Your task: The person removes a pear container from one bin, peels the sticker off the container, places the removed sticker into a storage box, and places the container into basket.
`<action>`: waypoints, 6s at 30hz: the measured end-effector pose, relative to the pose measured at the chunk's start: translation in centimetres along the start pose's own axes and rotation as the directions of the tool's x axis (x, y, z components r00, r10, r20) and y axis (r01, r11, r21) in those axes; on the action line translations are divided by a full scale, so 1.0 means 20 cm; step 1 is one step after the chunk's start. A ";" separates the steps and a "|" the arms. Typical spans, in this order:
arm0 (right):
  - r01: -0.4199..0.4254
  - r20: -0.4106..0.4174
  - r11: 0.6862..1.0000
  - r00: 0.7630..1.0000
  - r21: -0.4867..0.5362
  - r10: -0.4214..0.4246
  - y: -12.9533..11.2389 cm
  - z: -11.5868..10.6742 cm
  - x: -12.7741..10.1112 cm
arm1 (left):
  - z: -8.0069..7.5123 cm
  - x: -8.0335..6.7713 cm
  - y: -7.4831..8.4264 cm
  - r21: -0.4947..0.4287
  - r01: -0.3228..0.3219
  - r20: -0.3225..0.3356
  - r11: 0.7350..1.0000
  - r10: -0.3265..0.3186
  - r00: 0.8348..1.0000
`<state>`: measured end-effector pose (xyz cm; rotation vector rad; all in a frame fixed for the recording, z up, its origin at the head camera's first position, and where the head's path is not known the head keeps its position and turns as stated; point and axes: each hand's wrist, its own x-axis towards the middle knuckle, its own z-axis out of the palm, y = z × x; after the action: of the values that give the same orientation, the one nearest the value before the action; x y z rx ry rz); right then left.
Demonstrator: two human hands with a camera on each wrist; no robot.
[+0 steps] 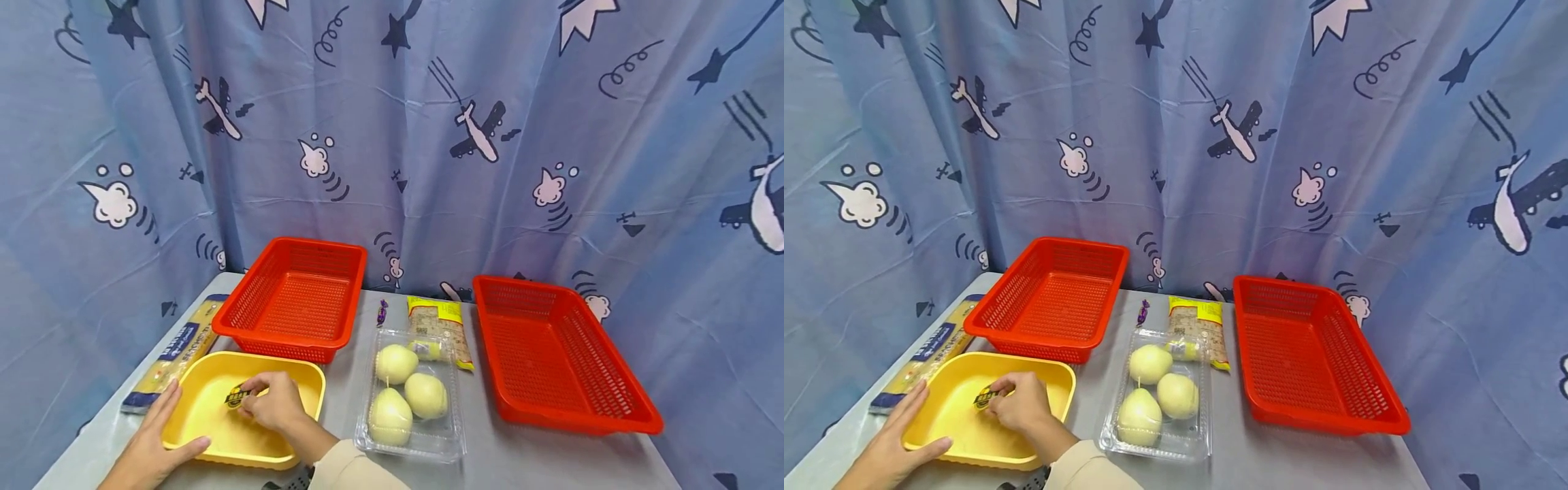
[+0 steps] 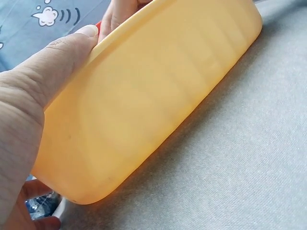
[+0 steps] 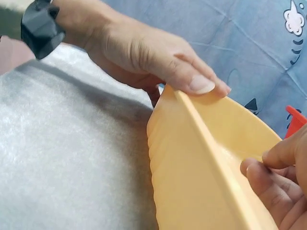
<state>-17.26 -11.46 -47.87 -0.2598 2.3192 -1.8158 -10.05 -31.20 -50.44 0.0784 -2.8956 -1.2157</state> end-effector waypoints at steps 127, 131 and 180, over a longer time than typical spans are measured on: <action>0.350 -0.307 0.920 0.869 -0.175 -0.389 -0.33 -1.34 -0.51 | 0.01 -0.01 0.01 -0.001 0.010 -0.029 1.000 -0.010 1.000; 0.296 -0.346 0.933 0.870 -0.204 -0.351 -0.28 -1.39 -0.52 | 0.01 -0.01 0.01 -0.005 0.028 -0.016 1.000 -0.028 0.999; -0.121 -0.313 0.980 0.947 -0.156 0.067 0.33 -1.47 -0.41 | 0.01 -0.01 0.00 0.002 0.016 -0.019 1.000 -0.016 1.000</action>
<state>-16.77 19.70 -47.15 0.1201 2.6518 -1.7136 -9.80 -31.05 -50.49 0.1125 -2.8853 -1.2077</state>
